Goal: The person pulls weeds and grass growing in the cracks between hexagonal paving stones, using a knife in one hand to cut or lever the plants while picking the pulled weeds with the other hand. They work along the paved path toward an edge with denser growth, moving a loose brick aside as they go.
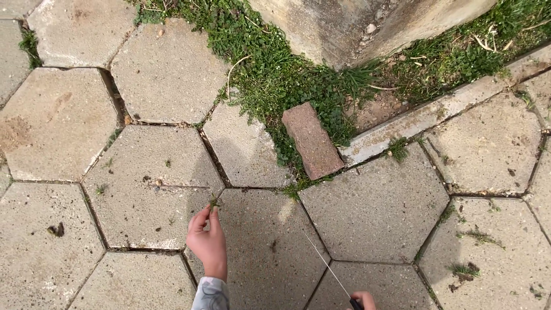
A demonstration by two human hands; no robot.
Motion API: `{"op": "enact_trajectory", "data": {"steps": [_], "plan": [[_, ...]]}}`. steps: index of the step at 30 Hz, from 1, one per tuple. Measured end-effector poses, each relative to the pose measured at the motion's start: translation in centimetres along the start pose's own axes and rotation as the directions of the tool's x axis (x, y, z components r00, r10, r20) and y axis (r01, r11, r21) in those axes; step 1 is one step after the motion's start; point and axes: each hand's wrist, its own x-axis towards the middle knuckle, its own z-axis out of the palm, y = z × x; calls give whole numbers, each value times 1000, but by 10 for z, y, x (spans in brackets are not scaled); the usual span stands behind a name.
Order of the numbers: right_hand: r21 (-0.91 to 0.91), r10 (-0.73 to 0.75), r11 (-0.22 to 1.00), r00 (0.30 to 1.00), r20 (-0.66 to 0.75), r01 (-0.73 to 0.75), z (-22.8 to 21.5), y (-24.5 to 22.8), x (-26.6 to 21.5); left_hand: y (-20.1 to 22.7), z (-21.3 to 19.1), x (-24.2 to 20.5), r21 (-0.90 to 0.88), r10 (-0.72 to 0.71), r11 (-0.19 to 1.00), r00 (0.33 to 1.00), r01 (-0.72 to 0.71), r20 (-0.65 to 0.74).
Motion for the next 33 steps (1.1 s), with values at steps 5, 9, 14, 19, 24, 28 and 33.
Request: {"op": "enact_trajectory", "data": {"steps": [5,9,14,19,24,28,33], "plan": [[-757,-28,567,926,377,325,-97,-365,-59,3,-11,5,228,-141,966,988,121,70],[-814,-399,132,782,479,566,-109,-457,-24,-20,-1,-8,215,-25,977,990,-6,142],[-817,-259,-50,783,566,574,-106,-542,-19,-31,-1,-14,207,-8,978,978,-36,210],[-811,-179,-77,792,584,580,-92,-569,-21,-30,-5,-15,210,-114,976,962,62,247],[-844,-64,-54,842,536,533,-84,-561,-16,-26,-7,-15,207,-123,976,960,71,252],[-831,-42,-61,831,555,552,-81,-553,-4,-27,-6,-19,204,-117,977,965,68,237],[-783,-145,-107,770,622,612,-87,-548,17,-24,5,-28,132,-35,991,974,6,222]]}}
